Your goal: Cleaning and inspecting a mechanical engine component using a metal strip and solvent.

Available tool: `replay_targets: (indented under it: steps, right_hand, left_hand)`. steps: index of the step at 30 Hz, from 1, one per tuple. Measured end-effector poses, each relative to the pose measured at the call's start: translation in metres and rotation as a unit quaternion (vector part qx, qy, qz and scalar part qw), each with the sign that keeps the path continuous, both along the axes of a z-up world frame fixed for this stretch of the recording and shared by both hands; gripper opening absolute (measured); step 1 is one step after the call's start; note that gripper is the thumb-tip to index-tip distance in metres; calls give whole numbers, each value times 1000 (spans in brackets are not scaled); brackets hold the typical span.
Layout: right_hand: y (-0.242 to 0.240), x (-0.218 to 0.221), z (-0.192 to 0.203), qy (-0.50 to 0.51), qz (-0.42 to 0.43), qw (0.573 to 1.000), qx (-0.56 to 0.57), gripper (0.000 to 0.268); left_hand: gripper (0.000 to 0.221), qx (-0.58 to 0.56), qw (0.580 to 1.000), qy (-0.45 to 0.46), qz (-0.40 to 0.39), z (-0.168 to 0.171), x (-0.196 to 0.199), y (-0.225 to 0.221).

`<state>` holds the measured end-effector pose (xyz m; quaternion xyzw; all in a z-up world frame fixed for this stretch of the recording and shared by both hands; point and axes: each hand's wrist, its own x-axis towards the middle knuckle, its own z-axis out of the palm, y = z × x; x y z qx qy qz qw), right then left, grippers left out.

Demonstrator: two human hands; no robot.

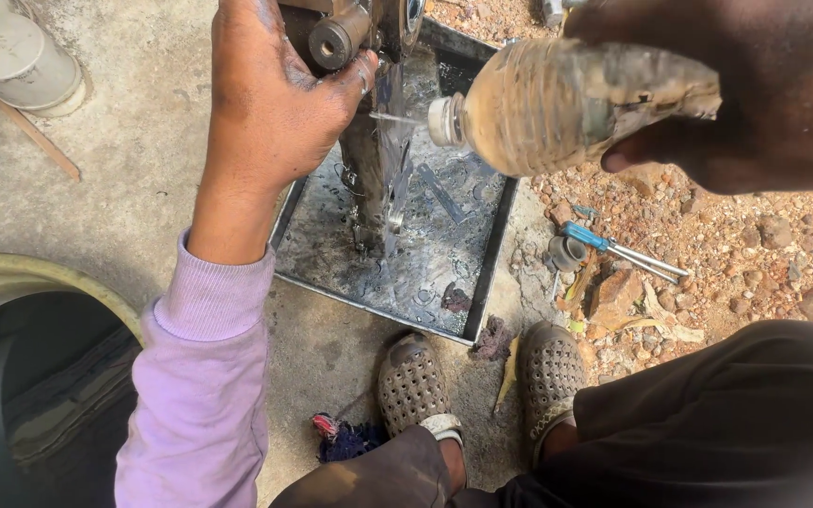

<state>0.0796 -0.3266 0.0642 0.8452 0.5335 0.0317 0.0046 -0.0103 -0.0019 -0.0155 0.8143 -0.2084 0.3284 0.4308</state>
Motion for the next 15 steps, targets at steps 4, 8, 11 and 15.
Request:
replay_targets:
  steps: [4,8,11,15]
  right_hand:
    - [-19,13,-25,-8,30,987,155,76]
    - [-24,15,-27,-24,49,993,105,80]
    - [-22,16,-28,56,18,980,188,73]
    - [-19,16,-28,39,29,986,159,75]
  left_hand:
    - [51,-52,997,38,-33,-10,0,5]
    - [56,-75,995,60,-22,-12,-4,12]
    - [57,-97,991,95,-5,-11,-8,21]
    - [72,-84,991,99,-33,-6,-18,28]
